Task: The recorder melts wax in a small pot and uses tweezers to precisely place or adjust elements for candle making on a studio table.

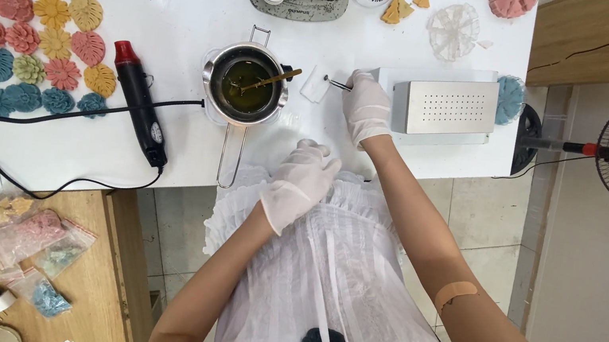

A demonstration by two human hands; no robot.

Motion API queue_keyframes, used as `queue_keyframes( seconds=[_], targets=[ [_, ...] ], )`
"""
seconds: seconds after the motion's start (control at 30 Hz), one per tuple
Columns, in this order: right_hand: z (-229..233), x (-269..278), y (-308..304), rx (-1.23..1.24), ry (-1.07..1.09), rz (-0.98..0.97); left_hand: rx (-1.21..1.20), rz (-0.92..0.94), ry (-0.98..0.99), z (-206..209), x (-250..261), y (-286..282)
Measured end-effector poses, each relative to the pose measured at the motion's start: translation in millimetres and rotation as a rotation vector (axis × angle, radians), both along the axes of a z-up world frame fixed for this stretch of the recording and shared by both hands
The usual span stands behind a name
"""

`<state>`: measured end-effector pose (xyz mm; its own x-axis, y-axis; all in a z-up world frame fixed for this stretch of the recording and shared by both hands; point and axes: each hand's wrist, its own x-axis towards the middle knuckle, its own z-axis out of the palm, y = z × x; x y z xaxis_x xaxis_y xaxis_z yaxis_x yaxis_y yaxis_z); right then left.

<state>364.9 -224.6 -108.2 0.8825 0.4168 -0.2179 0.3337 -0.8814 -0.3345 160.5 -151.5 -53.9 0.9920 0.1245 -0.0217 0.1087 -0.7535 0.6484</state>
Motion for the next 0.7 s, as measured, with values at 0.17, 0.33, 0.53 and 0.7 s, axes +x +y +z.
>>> queue_keyframes(
  seconds=[0.17,0.33,0.53,0.7],
  targets=[
    [13,-3,3,0.033,0.070,-0.019,-0.003,-0.011,-0.137,29,-30,24],
    [11,-5,16,0.046,0.125,-0.062,0.063,-0.028,-0.156,44,-44,40],
    [-11,-6,22,-0.082,-0.007,0.002,0.129,0.013,-0.171,8,-23,17],
    [-16,-6,15,-0.068,-0.030,-0.005,0.096,0.174,0.225,-61,40,-21]
  ],
)
